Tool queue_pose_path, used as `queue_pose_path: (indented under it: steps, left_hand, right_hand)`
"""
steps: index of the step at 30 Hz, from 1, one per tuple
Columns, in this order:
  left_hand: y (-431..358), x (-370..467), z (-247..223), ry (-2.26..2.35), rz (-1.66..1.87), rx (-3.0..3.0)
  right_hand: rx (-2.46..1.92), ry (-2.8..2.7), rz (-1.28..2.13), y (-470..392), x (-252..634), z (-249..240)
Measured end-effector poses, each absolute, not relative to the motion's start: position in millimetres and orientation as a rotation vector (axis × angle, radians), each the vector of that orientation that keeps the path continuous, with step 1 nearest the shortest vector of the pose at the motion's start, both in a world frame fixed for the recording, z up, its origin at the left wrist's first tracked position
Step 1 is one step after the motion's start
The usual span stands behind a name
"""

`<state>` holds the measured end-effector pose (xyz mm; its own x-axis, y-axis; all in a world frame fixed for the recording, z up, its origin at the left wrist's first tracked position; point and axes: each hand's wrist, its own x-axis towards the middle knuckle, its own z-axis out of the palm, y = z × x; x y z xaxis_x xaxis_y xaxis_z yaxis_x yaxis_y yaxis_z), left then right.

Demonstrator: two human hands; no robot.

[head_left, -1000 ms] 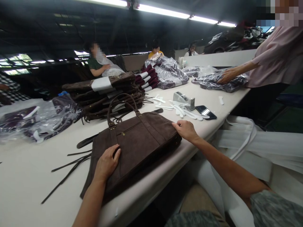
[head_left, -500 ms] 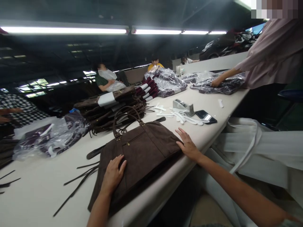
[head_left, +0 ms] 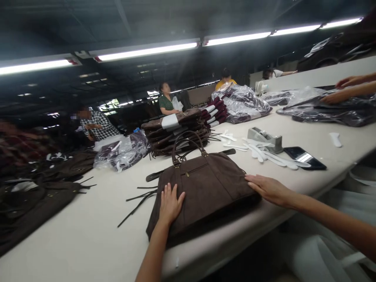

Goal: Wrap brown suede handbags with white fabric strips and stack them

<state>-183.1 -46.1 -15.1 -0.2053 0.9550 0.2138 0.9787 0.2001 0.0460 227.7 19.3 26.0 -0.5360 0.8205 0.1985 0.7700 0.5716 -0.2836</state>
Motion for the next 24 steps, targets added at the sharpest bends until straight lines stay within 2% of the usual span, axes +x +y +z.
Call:
queue_pose_path:
  steps: [5,9,13,16,19,24]
  left_hand:
    - [-45.2,-184.1,-19.4,-2.297,-0.267,-1.877]
    - [-46.3,-184.1,-19.6,-2.305,-0.27,-1.887]
    - [-50.0,-182.9,-14.7,-2.315,-0.279,-1.935]
    - [-52.8,-181.8,-9.5,-2.349,-0.336,-1.967]
    - [-56.1,-179.0,-4.4,-2.38,-0.409,-1.973]
    - [-64.4,-169.4,4.7,-2.387,-0.579,-1.996]
  right_hand:
    - [-1.24,-2.783,0.42,29.9,203.4,132.5]
    - [-0.926,-2.823,0.357,52.8,164.6,168.3]
    - [-0.694,-2.857,0.364,67.4,151.9,125.2]
    - [-0.744,-2.877,0.48,55.3,167.3,62.5]
    - [-0.83,-2.74,0.394,37.2,186.0,12.0]
    - [-0.795,-2.659,0.273,37.6,199.9,-21.9]
